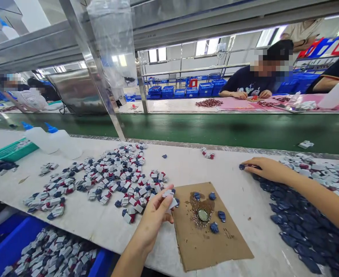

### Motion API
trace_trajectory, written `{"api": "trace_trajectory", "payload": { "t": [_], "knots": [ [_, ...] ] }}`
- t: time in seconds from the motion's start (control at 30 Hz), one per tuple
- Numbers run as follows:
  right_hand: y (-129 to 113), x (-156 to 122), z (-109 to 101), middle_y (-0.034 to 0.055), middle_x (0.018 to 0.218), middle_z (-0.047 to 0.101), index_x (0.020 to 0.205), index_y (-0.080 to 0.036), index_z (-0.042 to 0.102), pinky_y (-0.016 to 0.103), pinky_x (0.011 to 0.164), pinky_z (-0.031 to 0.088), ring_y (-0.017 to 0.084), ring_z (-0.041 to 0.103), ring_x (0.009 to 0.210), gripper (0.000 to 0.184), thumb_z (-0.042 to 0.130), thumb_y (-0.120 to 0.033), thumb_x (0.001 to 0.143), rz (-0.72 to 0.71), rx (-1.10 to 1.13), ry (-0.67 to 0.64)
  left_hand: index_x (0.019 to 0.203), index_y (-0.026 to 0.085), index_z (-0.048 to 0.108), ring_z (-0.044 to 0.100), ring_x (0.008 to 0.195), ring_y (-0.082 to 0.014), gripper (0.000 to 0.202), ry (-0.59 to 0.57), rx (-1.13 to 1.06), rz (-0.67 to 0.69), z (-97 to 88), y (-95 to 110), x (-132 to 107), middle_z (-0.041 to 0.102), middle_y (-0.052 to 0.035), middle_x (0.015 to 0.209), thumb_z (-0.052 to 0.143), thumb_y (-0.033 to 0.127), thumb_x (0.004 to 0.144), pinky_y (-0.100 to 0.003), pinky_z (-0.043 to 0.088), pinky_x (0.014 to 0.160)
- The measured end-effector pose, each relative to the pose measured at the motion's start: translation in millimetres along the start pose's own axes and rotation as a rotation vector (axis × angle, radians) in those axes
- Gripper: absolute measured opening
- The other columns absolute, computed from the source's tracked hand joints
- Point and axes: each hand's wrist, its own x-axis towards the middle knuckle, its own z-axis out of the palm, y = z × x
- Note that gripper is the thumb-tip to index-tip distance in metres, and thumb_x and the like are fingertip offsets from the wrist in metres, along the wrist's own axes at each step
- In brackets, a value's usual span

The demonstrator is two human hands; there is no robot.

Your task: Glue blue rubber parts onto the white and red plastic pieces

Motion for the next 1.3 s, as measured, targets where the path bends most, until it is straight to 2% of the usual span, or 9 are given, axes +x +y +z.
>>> {"api": "trace_trajectory", "payload": {
  "t": [0.1,0.23,0.33,0.5,0.67,0.83,1.03,1.13,1.3],
  "knots": [
    [-7.8,8.2,-1.8,0.0148,0.096,0.072,0.094,-0.016,0.072,0.032,0.072,0.048,0.028,0.067,0.088,0.035,0.038,-0.024,0.094,-0.005,0.046,0.009,0.108,0.015,0.073,0.058,0.068,-0.0119,0.055,0.052,-0.072,0.026,2.7,-8.6,-2.6,0.067,-0.0042,0.081,0.086,0.042,0.062,-0.017,0.044,0.046],
    [-20.9,17.7,-7.8,0.0109,0.076,0.071,0.072,-0.02,0.065,0.034,0.068,0.046,0.025,0.065,0.073,0.031,0.04,-0.021,0.089,0.003,0.132,-0.001,0.086,0.014,0.075,0.063,0.068,-0.0121,0.043,0.078,-0.142,0.035,5.9,-11.1,-9.7,0.074,-0.008,0.085,0.09,0.04,0.055,-0.015,0.047,0.048],
    [-41.3,12.6,-13.9,0.0109,0.075,0.07,0.08,-0.019,0.064,0.034,0.067,0.048,0.025,0.066,0.071,0.023,0.044,-0.026,0.088,0.019,0.236,-0.027,0.082,0.014,0.074,0.067,0.062,-0.0125,0.045,0.089,-0.174,-0.009,6.4,-12.7,-15.5,0.074,-0.0068,0.08,0.09,0.045,0.054,-0.016,0.049,0.049],
    [-115.7,-27.7,-19.5,0.0071,0.097,0.07,0.104,-0.021,0.061,0.027,0.068,0.053,0.019,0.067,0.082,0.025,0.047,-0.037,0.091,-0.096,0.447,-0.169,0.085,0.014,0.073,0.056,0.046,-0.0061,0.044,0.11,-0.204,0.01,6.5,-18.8,-18.3,0.068,-0.0005,0.066,0.089,0.043,0.056,-0.012,0.036,0.035],
    [-176.7,-63.6,-9.2,0.0042,0.085,0.063,0.088,-0.022,0.056,0.031,0.062,0.05,0.018,0.061,0.07,0.016,0.041,-0.023,0.093,-0.303,0.568,-0.208,0.09,0.015,0.075,0.068,0.065,-0.012,0.039,0.12,-0.209,-0.024,8.3,-21.1,-20.6,0.075,-0.0049,0.081,0.089,0.033,0.058,-0.016,0.051,0.051],
    [-187.8,-63.2,-5.9,0.0074,0.087,0.063,0.081,-0.021,0.056,0.035,0.064,0.051,0.021,0.062,0.075,0.02,0.04,-0.02,0.093,-0.328,0.555,-0.23,0.088,0.014,0.077,0.072,0.073,-0.0156,0.039,0.066,-0.187,-0.11,6.3,-23.1,-24.7,0.078,-0.0088,0.084,0.091,0.03,0.055,-0.018,0.052,0.058],
    [-210.6,-67.5,-53.2,0.0022,0.073,0.068,0.083,-0.022,0.063,0.025,0.054,0.052,0.017,0.065,0.064,0.02,0.057,-0.04,0.089,-0.118,0.933,-0.199,0.083,0.016,0.077,0.07,0.07,-0.0117,0.036,-0.005,-0.209,-0.077,7.4,-25.8,-27.2,0.079,-0.0056,0.08,0.093,0.026,0.053,-0.018,0.053,0.066],
    [-221.1,-71.3,-67.6,0.0009,0.071,0.068,0.081,-0.023,0.066,0.022,0.051,0.052,0.015,0.064,0.062,0.016,0.06,-0.036,0.087,-0.131,0.957,-0.117,0.081,0.017,0.077,0.07,0.068,-0.0109,0.034,-0.023,-0.225,-0.056,10.0,-26.4,-29.0,0.079,-0.0043,0.079,0.093,0.024,0.052,-0.017,0.053,0.065],
    [-225.8,-73.8,-71.2,-0.0009,0.071,0.069,0.08,-0.024,0.067,0.018,0.051,0.051,0.013,0.064,0.061,0.011,0.061,-0.03,0.087,-0.168,0.954,-0.096,0.081,0.019,0.077,0.071,0.073,-0.0106,0.029,-0.061,-0.199,0.029,11.4,-27.3,-32.4,0.079,-0.0031,0.079,0.092,0.02,0.056,-0.015,0.055,0.069]
  ]
}}
